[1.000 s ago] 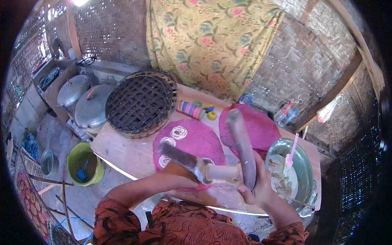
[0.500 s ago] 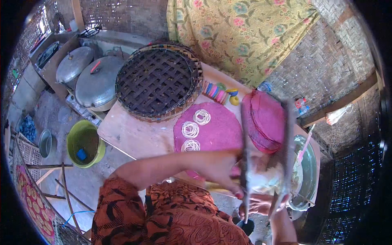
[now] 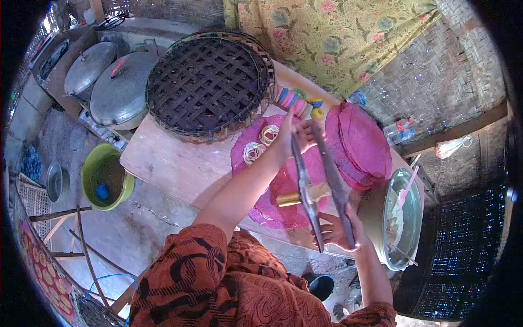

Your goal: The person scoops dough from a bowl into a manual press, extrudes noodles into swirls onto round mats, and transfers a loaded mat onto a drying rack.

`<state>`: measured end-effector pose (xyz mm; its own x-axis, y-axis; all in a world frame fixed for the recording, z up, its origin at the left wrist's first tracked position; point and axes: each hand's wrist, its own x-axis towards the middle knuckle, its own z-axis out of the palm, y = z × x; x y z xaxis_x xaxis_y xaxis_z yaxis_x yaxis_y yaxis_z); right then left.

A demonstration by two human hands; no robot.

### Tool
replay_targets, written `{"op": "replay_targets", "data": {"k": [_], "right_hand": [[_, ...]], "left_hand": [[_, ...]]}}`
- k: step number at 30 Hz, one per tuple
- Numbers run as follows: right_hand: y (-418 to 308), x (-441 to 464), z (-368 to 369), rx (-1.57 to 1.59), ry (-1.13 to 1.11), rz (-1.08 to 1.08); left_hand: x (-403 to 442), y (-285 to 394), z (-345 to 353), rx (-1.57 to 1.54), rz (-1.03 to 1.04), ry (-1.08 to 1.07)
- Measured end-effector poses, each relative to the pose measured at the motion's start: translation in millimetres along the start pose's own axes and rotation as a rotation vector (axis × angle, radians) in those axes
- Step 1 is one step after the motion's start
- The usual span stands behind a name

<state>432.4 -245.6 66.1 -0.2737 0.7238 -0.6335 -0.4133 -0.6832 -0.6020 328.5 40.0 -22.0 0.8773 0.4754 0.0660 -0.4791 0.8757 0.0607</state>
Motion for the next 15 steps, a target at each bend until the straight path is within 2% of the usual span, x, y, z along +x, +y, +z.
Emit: {"op": "replay_targets", "data": {"k": [3,5,6,11,15], "right_hand": [[-5.8,1.2,6.3,-0.004,0.097,0.076],[-20.8,-6.8,5.1,-0.303,0.245,0.118],[-25.1,-8.6,5.2,-0.383,0.264,0.065],[-38.8,-12.9,39.5,-0.456,0.273,-0.024],[-33.2,-32.5,50.2,-0.318,0.255,-0.024]], "left_hand": [[-0.9,-2.3,-33.3,-0.090,0.100,0.033],[2.2,-4.1,-38.9,-0.153,0.159,-0.123],[0.3,-1.9,-21.5,-0.149,0.192,-0.139],[-16.8,30.7,25.4,-0.149,0.191,-0.188],[-36.8,20.6,38.5,-0.204,0.184,-0.187]]}}
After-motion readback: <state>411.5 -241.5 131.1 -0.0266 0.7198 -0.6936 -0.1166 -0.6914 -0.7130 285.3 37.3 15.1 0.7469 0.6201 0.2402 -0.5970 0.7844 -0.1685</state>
